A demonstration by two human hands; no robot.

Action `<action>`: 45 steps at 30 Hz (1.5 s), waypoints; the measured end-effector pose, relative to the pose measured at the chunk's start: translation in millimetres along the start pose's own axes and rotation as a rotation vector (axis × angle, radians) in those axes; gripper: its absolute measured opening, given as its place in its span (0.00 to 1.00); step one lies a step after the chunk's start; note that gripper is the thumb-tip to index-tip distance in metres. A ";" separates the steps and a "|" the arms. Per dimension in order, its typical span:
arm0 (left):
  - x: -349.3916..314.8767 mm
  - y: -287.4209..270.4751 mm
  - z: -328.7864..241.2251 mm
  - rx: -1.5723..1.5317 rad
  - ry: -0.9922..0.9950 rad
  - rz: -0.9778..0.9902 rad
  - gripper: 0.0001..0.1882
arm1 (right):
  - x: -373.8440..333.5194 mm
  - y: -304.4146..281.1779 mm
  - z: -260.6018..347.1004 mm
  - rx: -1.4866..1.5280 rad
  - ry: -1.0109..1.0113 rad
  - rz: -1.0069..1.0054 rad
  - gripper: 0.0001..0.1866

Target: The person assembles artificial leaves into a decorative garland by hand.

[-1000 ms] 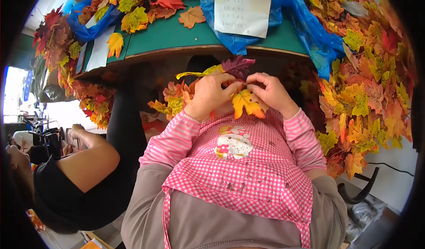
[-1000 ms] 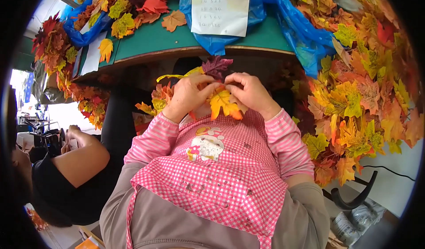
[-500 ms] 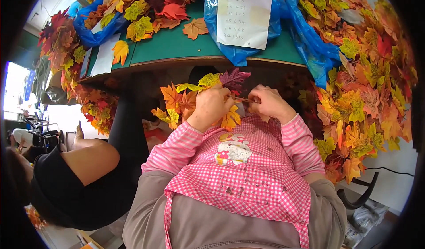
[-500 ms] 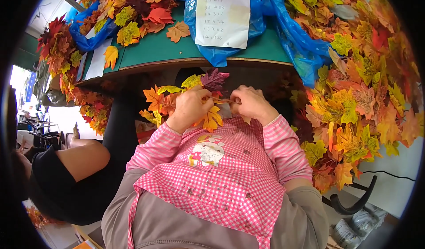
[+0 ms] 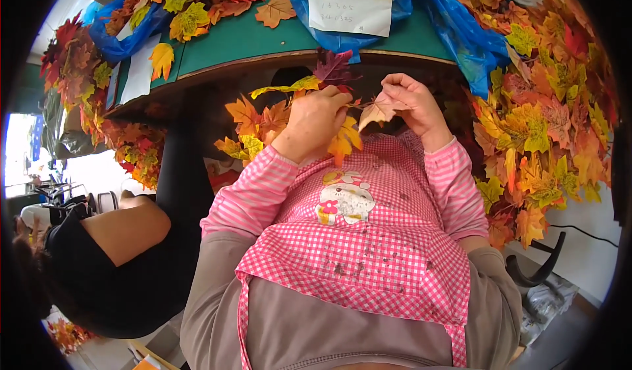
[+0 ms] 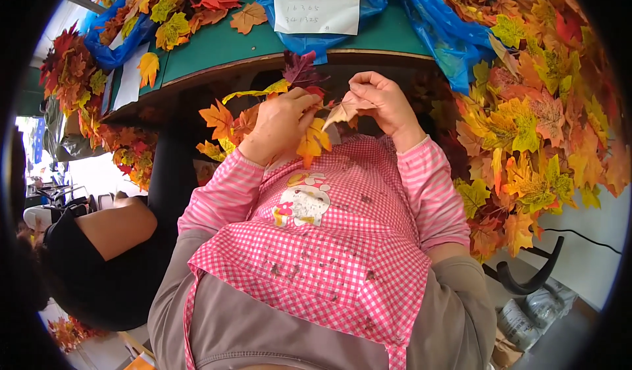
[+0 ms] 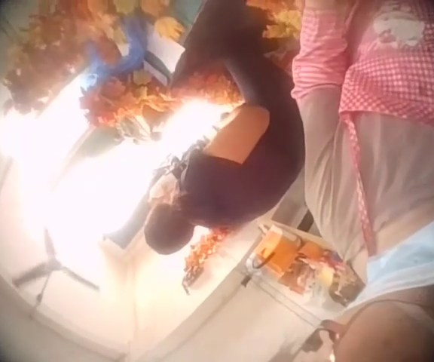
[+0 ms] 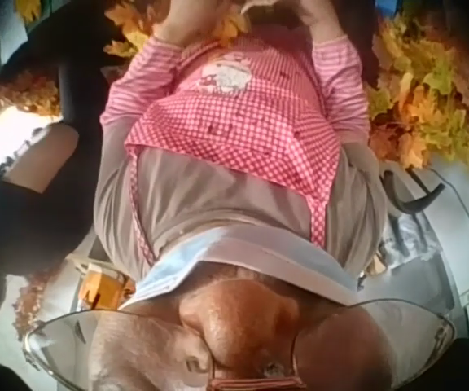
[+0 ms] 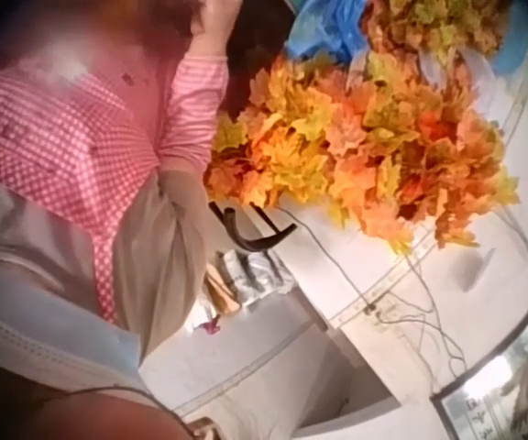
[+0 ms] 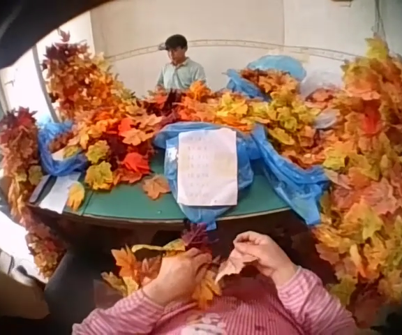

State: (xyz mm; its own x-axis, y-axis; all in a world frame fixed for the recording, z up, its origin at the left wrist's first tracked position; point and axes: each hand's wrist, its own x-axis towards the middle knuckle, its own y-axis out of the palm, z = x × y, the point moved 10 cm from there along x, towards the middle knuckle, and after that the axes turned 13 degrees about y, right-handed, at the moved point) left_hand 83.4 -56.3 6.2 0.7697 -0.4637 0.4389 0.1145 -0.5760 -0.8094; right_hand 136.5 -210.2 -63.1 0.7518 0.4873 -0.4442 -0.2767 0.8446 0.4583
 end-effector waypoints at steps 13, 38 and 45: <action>-4.3 43.6 8.8 -0.465 -0.134 0.125 0.13 | 5.1 23.1 -5.6 0.110 0.067 0.087 0.08; -20.8 0.1 19.8 -0.350 -0.128 -0.386 0.20 | 3.4 -12.4 -5.8 -0.374 -0.247 -0.262 0.07; -68.4 -2.9 79.8 -0.671 -0.508 -0.707 0.12 | 6.1 -19.5 -2.1 -0.235 -0.290 -0.279 0.07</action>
State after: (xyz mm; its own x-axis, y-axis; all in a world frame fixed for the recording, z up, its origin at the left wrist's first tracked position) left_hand 80.5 30.8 -52.6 0.8515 0.3577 0.3834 0.3850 -0.9229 0.0060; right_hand 145.2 -223.2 -76.4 0.9437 0.1811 -0.2769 -0.1437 0.9782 0.1500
